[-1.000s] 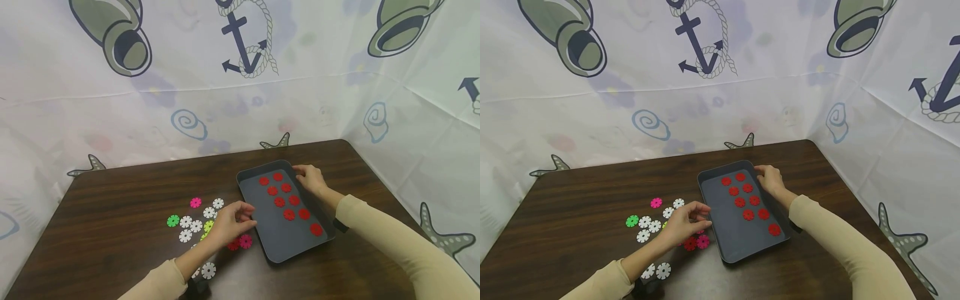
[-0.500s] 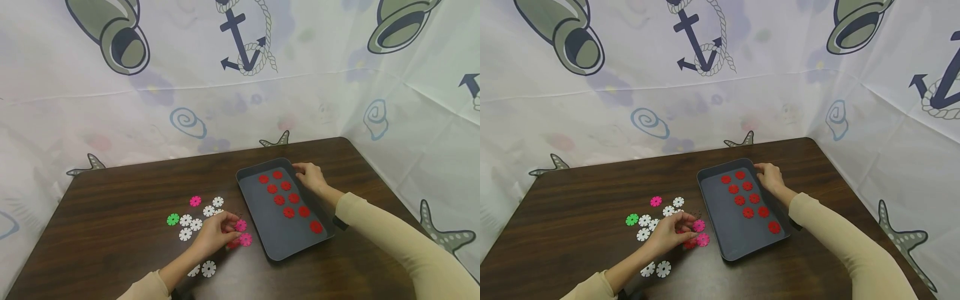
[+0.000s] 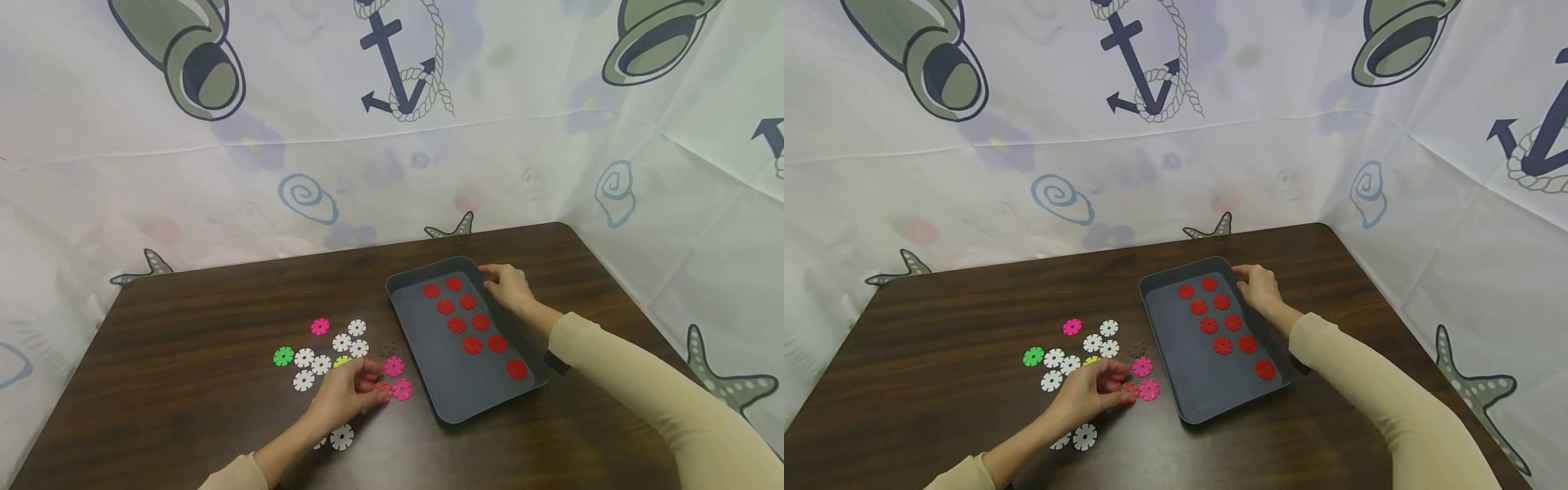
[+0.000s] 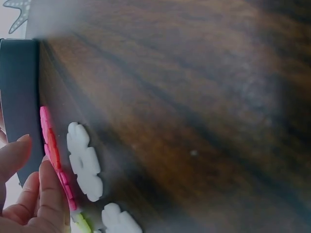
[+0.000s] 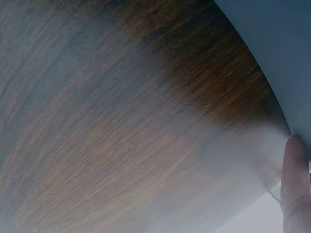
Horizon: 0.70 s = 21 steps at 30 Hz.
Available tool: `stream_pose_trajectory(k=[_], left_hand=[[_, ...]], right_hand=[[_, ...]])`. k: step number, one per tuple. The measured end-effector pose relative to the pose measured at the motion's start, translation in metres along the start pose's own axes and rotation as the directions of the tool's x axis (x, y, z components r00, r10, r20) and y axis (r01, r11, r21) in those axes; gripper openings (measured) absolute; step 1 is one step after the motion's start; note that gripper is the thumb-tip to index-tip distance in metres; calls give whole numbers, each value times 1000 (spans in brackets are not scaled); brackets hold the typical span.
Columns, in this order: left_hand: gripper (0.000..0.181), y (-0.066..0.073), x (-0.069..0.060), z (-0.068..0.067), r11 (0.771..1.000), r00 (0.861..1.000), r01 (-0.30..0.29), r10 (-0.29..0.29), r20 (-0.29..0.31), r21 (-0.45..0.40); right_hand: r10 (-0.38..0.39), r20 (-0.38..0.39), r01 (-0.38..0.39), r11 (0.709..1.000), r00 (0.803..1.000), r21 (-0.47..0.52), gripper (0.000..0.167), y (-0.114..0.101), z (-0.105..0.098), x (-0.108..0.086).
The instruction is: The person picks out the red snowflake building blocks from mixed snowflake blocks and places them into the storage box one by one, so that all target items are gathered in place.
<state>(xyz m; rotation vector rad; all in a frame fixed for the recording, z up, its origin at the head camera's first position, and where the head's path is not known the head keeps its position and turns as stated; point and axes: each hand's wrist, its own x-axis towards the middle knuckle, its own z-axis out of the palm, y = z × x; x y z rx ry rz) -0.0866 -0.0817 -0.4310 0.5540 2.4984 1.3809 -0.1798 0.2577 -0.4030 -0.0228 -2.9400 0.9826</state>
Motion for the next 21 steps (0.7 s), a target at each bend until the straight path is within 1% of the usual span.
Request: stream_pose_trajectory(k=[7, 11, 15, 21], left_hand=[[32, -3, -1, 2, 999, 1000, -17, 17, -18, 45], [32, -4, -1, 4, 995, 998, -46, 48, -29, 90], [32, -4, 0, 6, 987, 996, -67, 74, -44, 147], [31, -3, 0, 8, 966, 990, -109, 128, -66, 235]], right_hand=[[13, 13, -13, 1000, 1000, 9, 36, -1, -1, 0], [13, 11, -13, 1000, 1000, 10, 36, -1, -1, -1], [21, 17, -21, 1000, 1000, 16, 37, -2, -2, -1], [18, 15, -19, 1000, 1000, 21, 36, -2, -2, -1]])
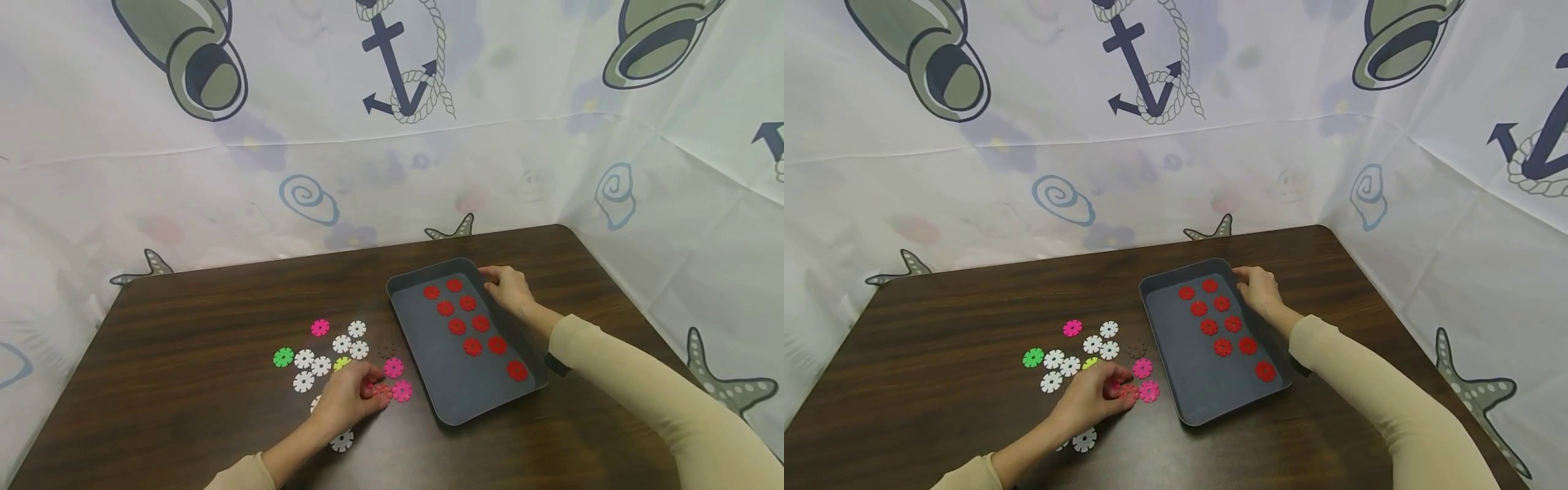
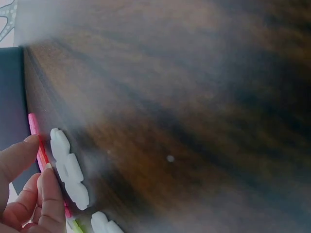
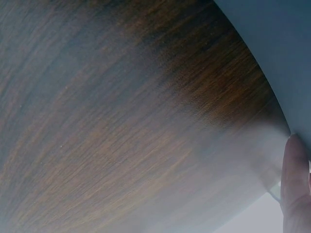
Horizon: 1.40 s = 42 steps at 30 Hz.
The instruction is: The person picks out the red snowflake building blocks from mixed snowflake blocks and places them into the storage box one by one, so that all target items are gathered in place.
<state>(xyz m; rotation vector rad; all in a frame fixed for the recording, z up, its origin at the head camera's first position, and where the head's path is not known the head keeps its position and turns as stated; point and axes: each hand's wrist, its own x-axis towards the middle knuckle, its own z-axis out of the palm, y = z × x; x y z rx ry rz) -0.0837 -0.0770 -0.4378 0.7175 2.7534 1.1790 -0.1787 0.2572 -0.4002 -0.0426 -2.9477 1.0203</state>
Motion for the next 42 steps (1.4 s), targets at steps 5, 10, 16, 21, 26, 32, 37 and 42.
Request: stream_pose_trajectory(k=[5, 10, 16, 21, 26, 32, 37, 42], left_hand=[[29, 0, 0, 1, 999, 999, -36, 36, -19, 41], [28, -1, 0, 2, 995, 998, -59, 61, -29, 80], [26, -1, 0, 2, 991, 997, -66, 69, -28, 113], [24, 0, 0, 3, 992, 997, -59, 63, -33, 113], [24, 1, -1, 3, 993, 999, -41, 44, -26, 107], [24, 3, -2, 4, 994, 999, -27, 29, -22, 110], [26, 4, -2, 5, 993, 999, -42, 45, -30, 113], [27, 5, -1, 6, 994, 997, -68, 70, -31, 80]], right_hand=[[-7, -12, 7, 1000, 1000, -4, 36, 0, 0, -1], [-8, -8, 8, 1000, 1000, 1, 36, 1, 1, 0], [0, 2, 0, 1000, 1000, 14, 36, 1, 1, 0], [-2, -1, 2, 1000, 1000, 10, 36, 1, 1, 0], [-13, -7, 13, 1000, 1000, 3, 36, 2, 1, 0], [-19, -7, 19, 1000, 1000, 7, 36, 2, 1, 0], [-23, -6, 23, 1000, 1000, 9, 36, 2, 1, 0], [-35, -15, 35, 999, 999, 3, 36, 2, 1, 0]])
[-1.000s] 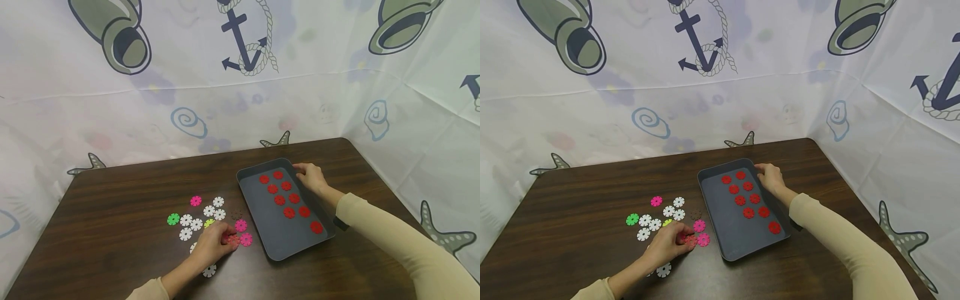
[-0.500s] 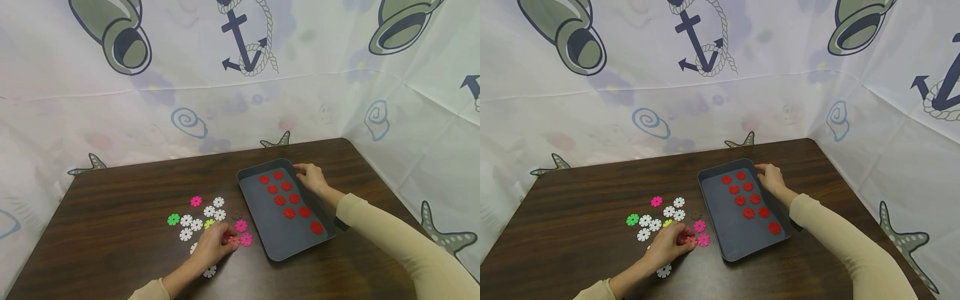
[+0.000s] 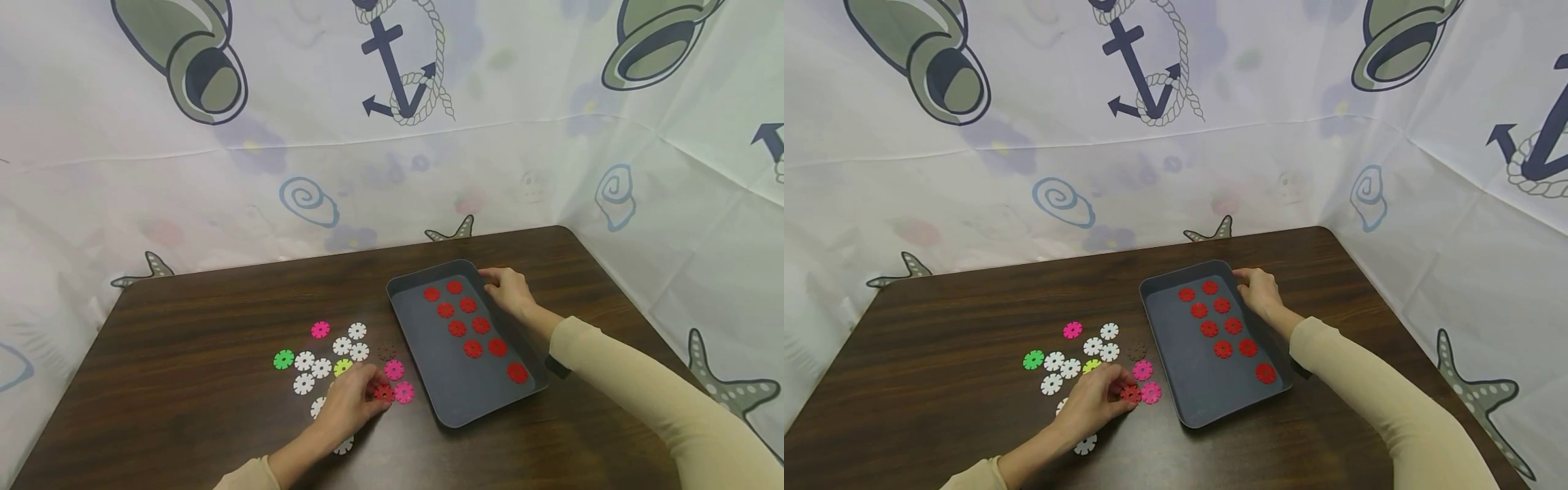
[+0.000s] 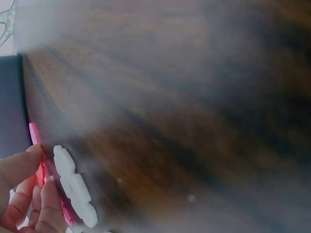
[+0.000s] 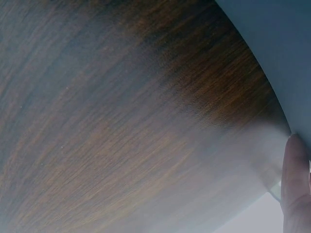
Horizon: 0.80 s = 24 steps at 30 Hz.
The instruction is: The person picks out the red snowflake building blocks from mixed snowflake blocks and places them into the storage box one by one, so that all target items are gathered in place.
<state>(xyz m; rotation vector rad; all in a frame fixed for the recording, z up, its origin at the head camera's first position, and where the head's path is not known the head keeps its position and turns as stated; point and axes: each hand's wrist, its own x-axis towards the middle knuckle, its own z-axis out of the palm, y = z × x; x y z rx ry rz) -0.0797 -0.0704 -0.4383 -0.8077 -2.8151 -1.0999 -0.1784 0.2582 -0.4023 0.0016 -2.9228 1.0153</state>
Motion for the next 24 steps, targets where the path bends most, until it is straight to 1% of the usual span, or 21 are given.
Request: stream_pose_trajectory(k=[4, 8, 16, 21, 24], left_hand=[[28, 1, 0, 0, 999, 1000, -17, 18, 6, -39], [30, 1, 0, 0, 997, 1000, -11, 12, 8, -73], [29, 1, 2, -2, 985, 998, 53, -45, 51, -162], [27, 1, 3, -3, 975, 996, 70, -56, 72, -210], [26, 0, 5, -4, 966, 993, 92, -72, 90, -242]], right_hand=[[2, 2, -2, 1000, 1000, 0, 36, 0, 0, -1], [6, 5, -6, 1000, 1000, 1, 36, -1, 0, -2], [6, 4, -6, 1000, 1000, -6, 36, -1, -1, -1], [10, 8, -10, 1000, 1000, -8, 36, -2, -1, -1], [16, 13, -15, 1000, 1000, -12, 36, -2, -1, 0]])
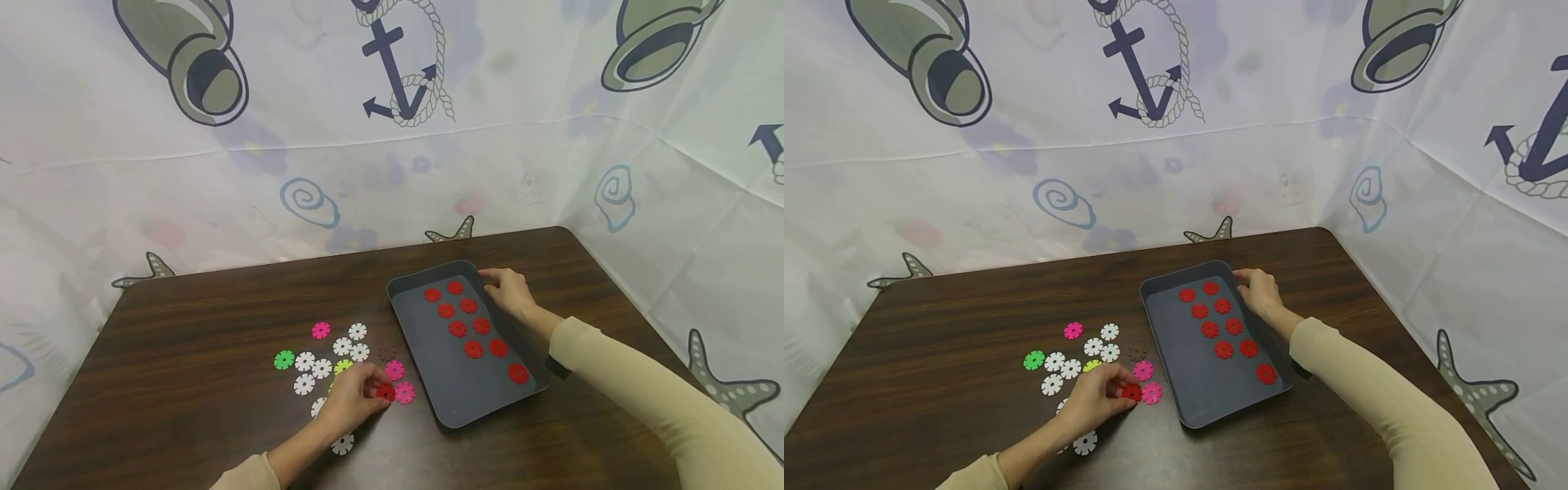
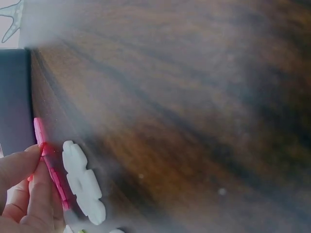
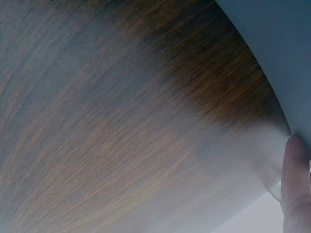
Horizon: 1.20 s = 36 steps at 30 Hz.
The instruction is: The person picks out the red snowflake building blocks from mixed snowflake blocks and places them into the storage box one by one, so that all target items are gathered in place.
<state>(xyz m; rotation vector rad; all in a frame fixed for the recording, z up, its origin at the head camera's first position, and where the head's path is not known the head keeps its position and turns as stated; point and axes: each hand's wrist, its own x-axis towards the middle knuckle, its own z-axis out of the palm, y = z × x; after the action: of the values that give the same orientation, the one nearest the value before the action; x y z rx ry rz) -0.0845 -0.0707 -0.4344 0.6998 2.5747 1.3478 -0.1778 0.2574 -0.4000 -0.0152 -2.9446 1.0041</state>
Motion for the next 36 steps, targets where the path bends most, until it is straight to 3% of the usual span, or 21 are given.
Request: stream_pose_trajectory(k=[13, 21, 28, 36], left_hand=[[24, 3, 8, -6, 985, 996, 86, -84, 25, -147], [23, 11, 14, -8, 961, 992, 128, -128, 15, -244], [22, 22, 25, -9, 946, 985, 172, -173, 19, -274], [24, 42, 40, 4, 906, 988, 153, -136, 70, -395]], right_hand=[[4, 0, -4, 1000, 1000, 10, 37, -1, 0, -1], [5, 6, -5, 1000, 1000, 10, 37, -2, 0, 0], [-6, 1, 6, 1000, 1000, -2, 37, -1, -1, 0], [-13, -6, 13, 1000, 1000, -1, 36, -2, -1, -1]])
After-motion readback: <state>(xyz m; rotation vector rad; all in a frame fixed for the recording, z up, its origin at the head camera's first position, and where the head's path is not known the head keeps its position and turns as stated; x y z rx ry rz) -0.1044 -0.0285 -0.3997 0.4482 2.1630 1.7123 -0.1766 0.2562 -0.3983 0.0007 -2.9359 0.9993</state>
